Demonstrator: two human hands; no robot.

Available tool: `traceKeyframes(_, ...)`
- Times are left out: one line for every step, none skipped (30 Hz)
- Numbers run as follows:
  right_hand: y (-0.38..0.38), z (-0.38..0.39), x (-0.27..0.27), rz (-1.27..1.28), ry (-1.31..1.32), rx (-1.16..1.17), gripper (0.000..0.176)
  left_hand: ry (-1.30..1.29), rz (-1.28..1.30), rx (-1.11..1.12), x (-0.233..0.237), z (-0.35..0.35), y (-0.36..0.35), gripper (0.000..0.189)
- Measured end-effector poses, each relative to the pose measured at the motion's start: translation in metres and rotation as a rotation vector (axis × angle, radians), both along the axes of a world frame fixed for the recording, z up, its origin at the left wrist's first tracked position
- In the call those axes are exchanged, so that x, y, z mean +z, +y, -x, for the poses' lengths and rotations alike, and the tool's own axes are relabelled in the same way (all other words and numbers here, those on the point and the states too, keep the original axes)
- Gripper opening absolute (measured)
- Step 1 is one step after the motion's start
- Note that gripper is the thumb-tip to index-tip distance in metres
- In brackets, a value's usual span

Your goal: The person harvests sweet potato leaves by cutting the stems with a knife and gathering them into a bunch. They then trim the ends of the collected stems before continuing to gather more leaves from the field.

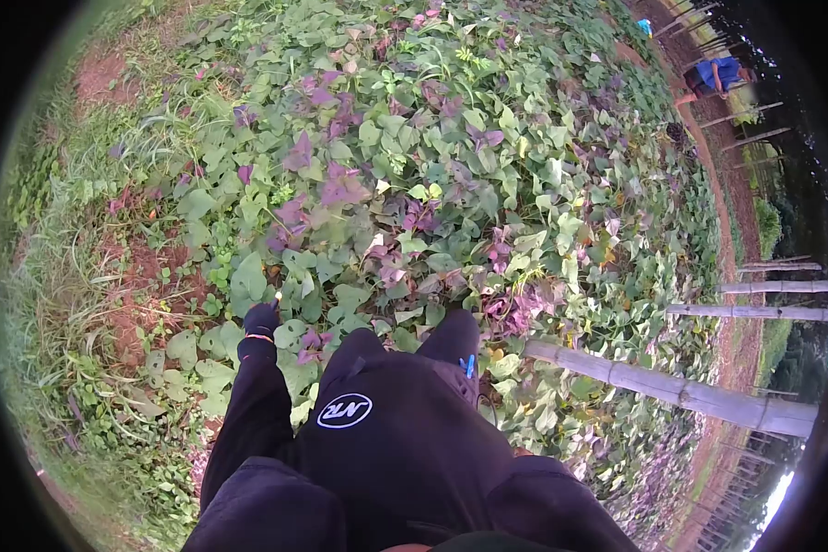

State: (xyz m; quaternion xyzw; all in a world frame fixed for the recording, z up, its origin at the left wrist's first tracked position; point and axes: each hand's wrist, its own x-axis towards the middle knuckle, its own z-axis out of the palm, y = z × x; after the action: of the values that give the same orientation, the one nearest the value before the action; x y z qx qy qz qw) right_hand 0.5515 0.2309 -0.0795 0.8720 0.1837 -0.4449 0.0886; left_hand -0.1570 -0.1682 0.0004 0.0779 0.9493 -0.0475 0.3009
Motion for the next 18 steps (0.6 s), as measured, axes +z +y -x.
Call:
traceKeyframes(-0.009,-0.007,-0.005,0.002,-0.015,-0.014,0.028,0.042,0.007,-0.141,-0.018,0.021,-0.007,0.025)
traceKeyframes(-0.016,-0.013,-0.008,0.062,-0.043,0.119,0.029,0.103,-0.086,-0.04,-0.03,0.037,-0.005,0.022)
traceKeyframes(-0.018,-0.016,-0.011,0.12,-0.067,0.255,0.029,0.174,-0.216,-0.084,-0.025,0.046,0.0,0.02)
traceKeyframes(-0.016,-0.018,-0.015,0.18,-0.088,0.395,0.03,0.234,-0.329,-0.056,-0.024,0.053,0.012,0.023)
traceKeyframes(-0.014,-0.018,-0.016,0.245,-0.109,0.537,0.03,0.205,-0.378,0.018,-0.027,0.057,0.023,0.026)
traceKeyframes(-0.013,-0.022,-0.017,0.317,-0.13,0.679,0.03,0.175,-0.421,0.093,-0.029,0.058,0.033,0.03)
traceKeyframes(-0.015,-0.028,-0.016,0.395,-0.147,0.817,0.031,0.162,-0.41,0.089,-0.032,0.054,0.043,0.03)
traceKeyframes(0.008,-0.004,0.007,0.357,-0.09,0.884,0.029,0.152,-0.357,0.019,-0.036,0.047,0.055,0.034)
traceKeyframes(0.032,0.024,0.024,0.268,0.015,0.901,0.028,0.138,-0.306,-0.055,-0.041,0.039,0.071,0.037)
traceKeyframes(0.054,0.048,0.033,0.16,0.142,0.885,0.028,0.045,-0.298,-0.069,-0.032,0.028,0.092,0.04)
traceKeyframes(0.075,0.07,0.036,0.049,0.276,0.842,0.029,0.032,-0.306,-0.091,-0.035,0.015,0.11,0.041)
traceKeyframes(0.094,0.088,0.034,-0.038,0.391,0.818,0.031,0.021,-0.315,-0.106,-0.041,0.003,0.128,0.042)
traceKeyframes(0.118,0.139,0.054,-0.013,0.306,0.693,0.029,0.0,-0.308,-0.102,-0.049,-0.009,0.147,0.042)
traceKeyframes(0.135,0.188,0.073,0.012,0.219,0.579,0.028,-0.001,-0.367,-0.075,-0.058,-0.023,0.166,0.043)
traceKeyframes(0.162,0.188,0.049,-0.006,0.282,0.702,0.025,0.003,-0.424,-0.044,-0.066,-0.037,0.187,0.045)
traceKeyframes(0.191,0.191,0.021,-0.024,0.356,0.824,0.023,-0.005,-0.412,-0.026,-0.076,-0.051,0.212,0.045)
traceKeyframes(0.212,0.206,0.009,-0.067,0.375,0.853,0.022,-0.103,-0.683,0.158,-0.09,-0.065,0.237,0.046)
traceKeyframes(0.229,0.217,-0.009,-0.107,0.393,0.871,0.021,-0.204,-0.944,0.34,-0.107,-0.077,0.262,0.046)
